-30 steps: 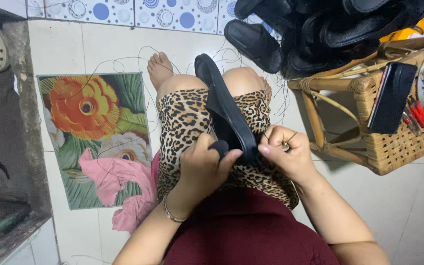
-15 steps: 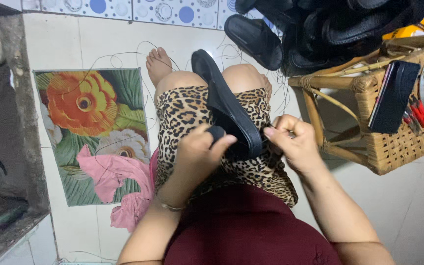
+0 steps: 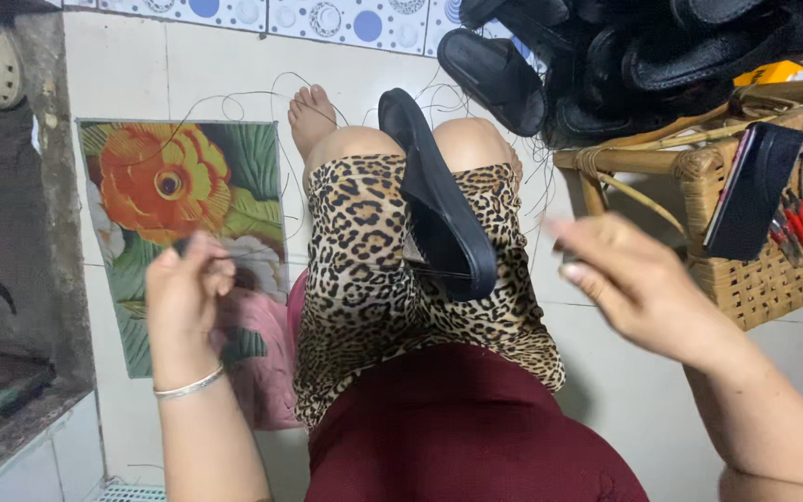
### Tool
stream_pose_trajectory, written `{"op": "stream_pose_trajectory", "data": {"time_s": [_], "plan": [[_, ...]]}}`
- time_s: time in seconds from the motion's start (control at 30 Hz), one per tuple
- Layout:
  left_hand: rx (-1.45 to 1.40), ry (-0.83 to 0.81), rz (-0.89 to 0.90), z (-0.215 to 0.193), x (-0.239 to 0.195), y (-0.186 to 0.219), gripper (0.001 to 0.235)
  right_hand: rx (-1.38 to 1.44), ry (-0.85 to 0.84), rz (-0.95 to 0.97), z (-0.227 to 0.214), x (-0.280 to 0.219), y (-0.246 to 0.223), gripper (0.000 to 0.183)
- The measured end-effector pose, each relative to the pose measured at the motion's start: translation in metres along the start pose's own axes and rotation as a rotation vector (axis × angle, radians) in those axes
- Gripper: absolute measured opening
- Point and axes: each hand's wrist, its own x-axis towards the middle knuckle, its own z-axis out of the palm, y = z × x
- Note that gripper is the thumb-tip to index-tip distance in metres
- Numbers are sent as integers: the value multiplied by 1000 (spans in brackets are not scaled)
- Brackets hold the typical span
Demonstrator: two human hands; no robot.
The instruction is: The person sits on the floor and sews a black shoe using a needle and thread. They repeatedly push the needle through the sole and pull the thread to stitch the shoe, occasionally adjusting the shoe's position on their lap.
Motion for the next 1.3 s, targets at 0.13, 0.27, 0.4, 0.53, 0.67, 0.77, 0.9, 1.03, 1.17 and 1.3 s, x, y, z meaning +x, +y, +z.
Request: {"op": "stream_pose_trajectory", "data": {"time_s": [0.13,0.27,0.4,0.53,0.67,0.77,0.9,1.03,1.17,1.3], "plan": [[1611,313,511,23,-12,-14,40,-32,-144,-47,8,6,-3,46],[1037,-10,1120,124,-84,26,23,-178,-217,-41,6,11,-3,44],[814,-428,1293,183,-126,14,63,-235,-279,0,2,18,-4,45],[945,-514,1321,203,-138,-1,77,-314,-343,34,0,22,-5,45],[981,-435,1385,209,-139,-18,77,-545,-538,178,-3,28,-23,52],[958,-391,1406,213,-136,-24,79,-665,-623,200,-3,34,-30,58],[942,-381,1435,211,-127,-34,78,-524,-513,45,0,39,-14,49],[902,-464,1365,207,-126,-36,78,-363,-408,-101,10,40,6,38],[843,-483,1359,207,-125,-32,76,-293,-380,-159,14,48,3,22],[804,-503,1333,207,-124,-34,76,-252,-376,-163,23,56,-3,16]]}}
